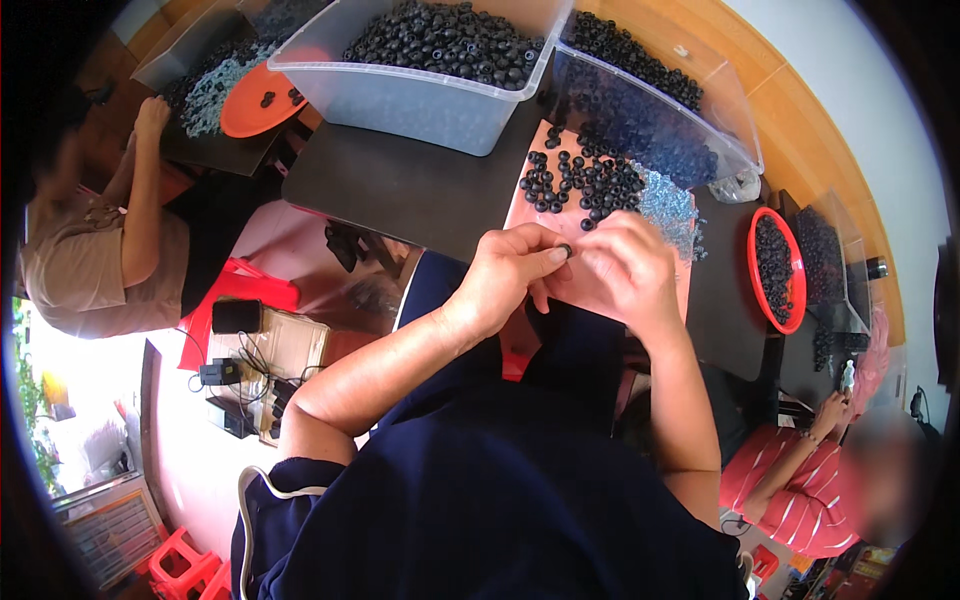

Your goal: The person sorts small black plastic components by hand, placing them from a work table into different plastic bins and a red tray.

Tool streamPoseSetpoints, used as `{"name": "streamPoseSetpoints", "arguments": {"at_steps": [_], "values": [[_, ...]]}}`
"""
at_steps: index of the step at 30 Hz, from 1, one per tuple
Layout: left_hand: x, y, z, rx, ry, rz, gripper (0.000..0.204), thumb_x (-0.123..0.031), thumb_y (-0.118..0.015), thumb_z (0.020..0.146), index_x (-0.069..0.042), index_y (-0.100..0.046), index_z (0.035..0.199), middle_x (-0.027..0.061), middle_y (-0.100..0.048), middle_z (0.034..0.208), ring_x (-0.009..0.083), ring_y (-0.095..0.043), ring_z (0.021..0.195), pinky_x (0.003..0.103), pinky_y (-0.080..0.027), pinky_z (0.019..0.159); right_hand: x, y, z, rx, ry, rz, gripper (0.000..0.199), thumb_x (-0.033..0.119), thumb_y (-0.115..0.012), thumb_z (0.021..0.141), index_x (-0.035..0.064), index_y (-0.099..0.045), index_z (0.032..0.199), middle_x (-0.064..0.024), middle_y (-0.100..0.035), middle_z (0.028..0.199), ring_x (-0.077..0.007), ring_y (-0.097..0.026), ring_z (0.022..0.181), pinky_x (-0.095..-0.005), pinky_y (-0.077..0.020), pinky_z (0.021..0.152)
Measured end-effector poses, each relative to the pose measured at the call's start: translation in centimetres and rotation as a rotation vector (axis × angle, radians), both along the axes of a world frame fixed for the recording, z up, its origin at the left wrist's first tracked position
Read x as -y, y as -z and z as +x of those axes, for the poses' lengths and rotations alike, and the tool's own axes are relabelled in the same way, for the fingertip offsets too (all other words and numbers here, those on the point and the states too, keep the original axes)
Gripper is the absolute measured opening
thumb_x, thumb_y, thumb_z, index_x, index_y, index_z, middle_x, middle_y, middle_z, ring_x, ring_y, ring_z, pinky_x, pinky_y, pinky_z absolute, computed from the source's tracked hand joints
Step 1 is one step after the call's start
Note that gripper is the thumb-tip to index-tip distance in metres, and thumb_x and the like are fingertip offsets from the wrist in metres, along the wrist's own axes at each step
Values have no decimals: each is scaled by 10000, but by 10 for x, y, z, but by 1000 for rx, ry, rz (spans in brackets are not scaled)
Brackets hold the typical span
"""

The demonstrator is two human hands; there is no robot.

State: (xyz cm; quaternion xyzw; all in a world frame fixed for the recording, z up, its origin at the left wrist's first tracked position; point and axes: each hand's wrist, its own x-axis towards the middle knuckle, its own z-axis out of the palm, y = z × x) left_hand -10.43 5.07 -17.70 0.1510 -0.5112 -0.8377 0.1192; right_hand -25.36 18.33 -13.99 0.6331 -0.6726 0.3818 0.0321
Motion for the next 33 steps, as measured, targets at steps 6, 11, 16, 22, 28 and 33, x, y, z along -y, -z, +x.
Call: {"name": "streamPoseSetpoints", "arguments": {"at_steps": [6, 11, 16, 22, 28, 33], "values": [[-1, 1, 3, -2, 25, -130, 173, -85, -565, 1003, 58, -615, 1086, 86, -664, 863, 133, -634, 663, 245, -519, 594, 32, 8, -77, -464, 420, 169, 95, 105, -697, 797, 125, -710, 890, -55, -629, 888, -285, -619, 905, -423, -429, 778], [2, 6, 4, -37, 50, -66, 177, -101, -572, 1008, 41, -610, 1106, 84, -664, 864, 125, -634, 666, 241, -521, 620, 51, 22, -71, -535, 391, 249, 102, 149, -735, 771, 144, -710, 870, -38, -625, 904, -268, -608, 936, -421, -420, 803], [2, 6, 7, -64, 58, -65, 165, -105, -586, 1005, 31, -621, 1091, 73, -665, 852, 123, -636, 673, 243, -530, 637, 56, 20, -62, -410, 311, 167, 121, 129, -754, 749, 156, -715, 861, -23, -608, 865, -253, -601, 910, -404, -410, 791], [1, 11, 6, -89, 60, -65, 167, -109, -598, 1000, 32, -626, 1084, 74, -665, 845, 117, -637, 675, 244, -531, 631, 68, 14, -68, -443, 248, 176, 124, 115, -730, 776, 153, -737, 894, -17, -598, 858, -243, -593, 931, -393, -397, 808], [-1, 9, 5, -86, 41, -48, 129, -86, -606, 992, 35, -631, 1031, 53, -645, 856, 94, -615, 707, 244, -543, 591, 80, 17, -72, -463, 297, 316, 147, 124, -728, 786, 147, -755, 928, -31, -611, 903, -247, -590, 984, -402, -397, 839], [0, 7, 5, -78, 45, -85, 145, -98, -598, 998, 39, -631, 1035, 60, -647, 860, 99, -619, 712, 246, -546, 595, 78, 19, -67, -401, 324, 311, 134, 122, -725, 793, 118, -737, 926, -35, -616, 923, -259, -586, 1014, -406, -392, 872]]}}
